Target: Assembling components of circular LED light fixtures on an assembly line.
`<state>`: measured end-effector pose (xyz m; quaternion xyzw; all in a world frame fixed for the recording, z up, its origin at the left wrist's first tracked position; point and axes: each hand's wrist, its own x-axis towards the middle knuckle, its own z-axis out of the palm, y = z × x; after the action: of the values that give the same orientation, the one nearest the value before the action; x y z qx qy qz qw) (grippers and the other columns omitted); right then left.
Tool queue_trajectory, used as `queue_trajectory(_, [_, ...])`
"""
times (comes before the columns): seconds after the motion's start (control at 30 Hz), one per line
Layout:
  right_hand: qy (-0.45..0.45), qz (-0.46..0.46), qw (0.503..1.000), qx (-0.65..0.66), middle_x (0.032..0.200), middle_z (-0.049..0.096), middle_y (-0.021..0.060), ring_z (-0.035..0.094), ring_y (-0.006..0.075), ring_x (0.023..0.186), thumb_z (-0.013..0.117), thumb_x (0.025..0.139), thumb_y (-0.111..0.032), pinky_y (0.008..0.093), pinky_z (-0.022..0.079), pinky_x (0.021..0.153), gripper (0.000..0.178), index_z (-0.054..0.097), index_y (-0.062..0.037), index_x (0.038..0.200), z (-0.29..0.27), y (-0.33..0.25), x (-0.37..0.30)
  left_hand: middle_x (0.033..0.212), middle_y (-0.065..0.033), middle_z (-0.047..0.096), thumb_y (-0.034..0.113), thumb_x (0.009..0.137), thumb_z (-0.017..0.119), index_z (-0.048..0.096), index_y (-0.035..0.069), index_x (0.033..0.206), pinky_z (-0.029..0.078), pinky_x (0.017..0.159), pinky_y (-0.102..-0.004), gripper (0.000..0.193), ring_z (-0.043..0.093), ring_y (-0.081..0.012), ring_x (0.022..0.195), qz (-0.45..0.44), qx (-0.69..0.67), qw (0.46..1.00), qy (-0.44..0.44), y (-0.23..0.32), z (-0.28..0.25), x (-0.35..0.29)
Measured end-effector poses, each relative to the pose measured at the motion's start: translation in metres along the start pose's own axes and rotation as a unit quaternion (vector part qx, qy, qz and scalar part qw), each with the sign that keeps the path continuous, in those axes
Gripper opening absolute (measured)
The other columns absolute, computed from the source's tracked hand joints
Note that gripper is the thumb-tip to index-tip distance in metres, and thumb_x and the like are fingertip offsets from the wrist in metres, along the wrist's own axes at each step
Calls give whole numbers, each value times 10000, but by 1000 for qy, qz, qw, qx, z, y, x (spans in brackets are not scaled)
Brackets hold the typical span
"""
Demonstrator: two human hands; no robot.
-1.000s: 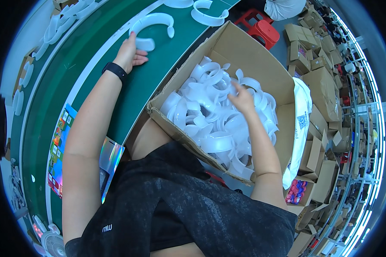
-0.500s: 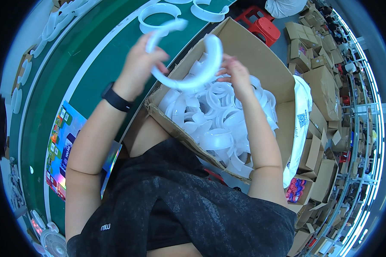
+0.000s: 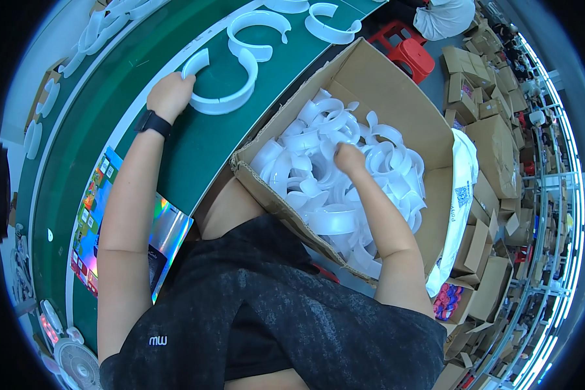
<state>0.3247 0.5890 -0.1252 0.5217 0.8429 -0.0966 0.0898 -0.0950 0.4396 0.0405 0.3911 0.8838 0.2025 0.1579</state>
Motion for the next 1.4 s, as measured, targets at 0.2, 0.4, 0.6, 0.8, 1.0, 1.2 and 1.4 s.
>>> queue_trajectory(0.2, [259, -3, 965, 41, 839, 689, 164, 669, 373, 799, 597, 866, -227, 469, 529, 699, 189, 690, -77, 933, -182, -67, -54, 664, -149, 640, 305, 901, 516, 648, -29, 938, 501, 584, -408, 361, 624, -265, 547, -39, -165, 984, 49, -33, 5, 40])
queue_trajectory(0.4, [397, -254, 880, 62, 871, 690, 104, 672, 309, 802, 605, 890, -186, 412, 527, 689, 157, 714, -124, 984, -218, -139, -24, 625, -99, 591, 297, 961, 543, 566, -57, 1126, 431, 413, -290, 391, 554, -157, 463, -99, -440, 891, 54, -9, 27, 39])
queue_trajectory(0.6, [296, -238, 924, -39, 906, 711, 110, 676, 305, 849, 584, 833, -140, 444, 542, 704, 191, 738, -135, 946, -197, -172, 73, 648, -96, 592, 307, 977, 531, 546, -42, 1162, 447, 433, -291, 395, 558, -164, 478, -95, -452, 885, 65, -11, 23, 42])
queue_trajectory(0.8, [303, -287, 908, 18, 1086, 682, 159, 611, 349, 1081, 615, 874, -208, 443, 505, 890, 289, 693, -110, 1135, -166, -154, 116, 817, -99, 630, 371, 971, 557, 515, 4, 1233, 470, 513, -275, 452, 585, -153, 588, -50, -465, 884, 6, -11, 28, 49])
queue_trajectory(1.0, [434, -247, 827, 258, 1223, 602, 184, 540, 351, 1175, 669, 883, -215, 397, 461, 956, 323, 627, -50, 1158, -145, -132, 52, 1037, -83, 605, 407, 959, 580, 388, 42, 1429, 484, 706, -268, 626, 560, -131, 795, 30, -423, 904, -45, -18, 29, 35])
queue_trajectory(1.2, [-230, 64, 867, 438, 1363, 532, 119, 481, 258, 1256, 659, 887, -495, 469, 379, 1032, 560, 583, -86, 1261, -16, -75, -7, 1150, -106, 594, 403, 937, 618, 231, 16, 1528, 452, 884, -300, 806, 553, -177, 966, 91, -391, 912, -83, -17, 32, 29])
queue_trajectory(1.4, [-416, 65, 772, 477, 1512, 388, 106, 321, 322, 1397, 621, 849, -626, 643, 268, 1070, 804, 415, -160, 1471, -39, -81, -10, 1409, -188, 476, 415, 916, 640, 262, -4, 1516, 343, 1090, -356, 824, 452, -284, 1305, 110, -375, 917, -83, -14, 36, 18])
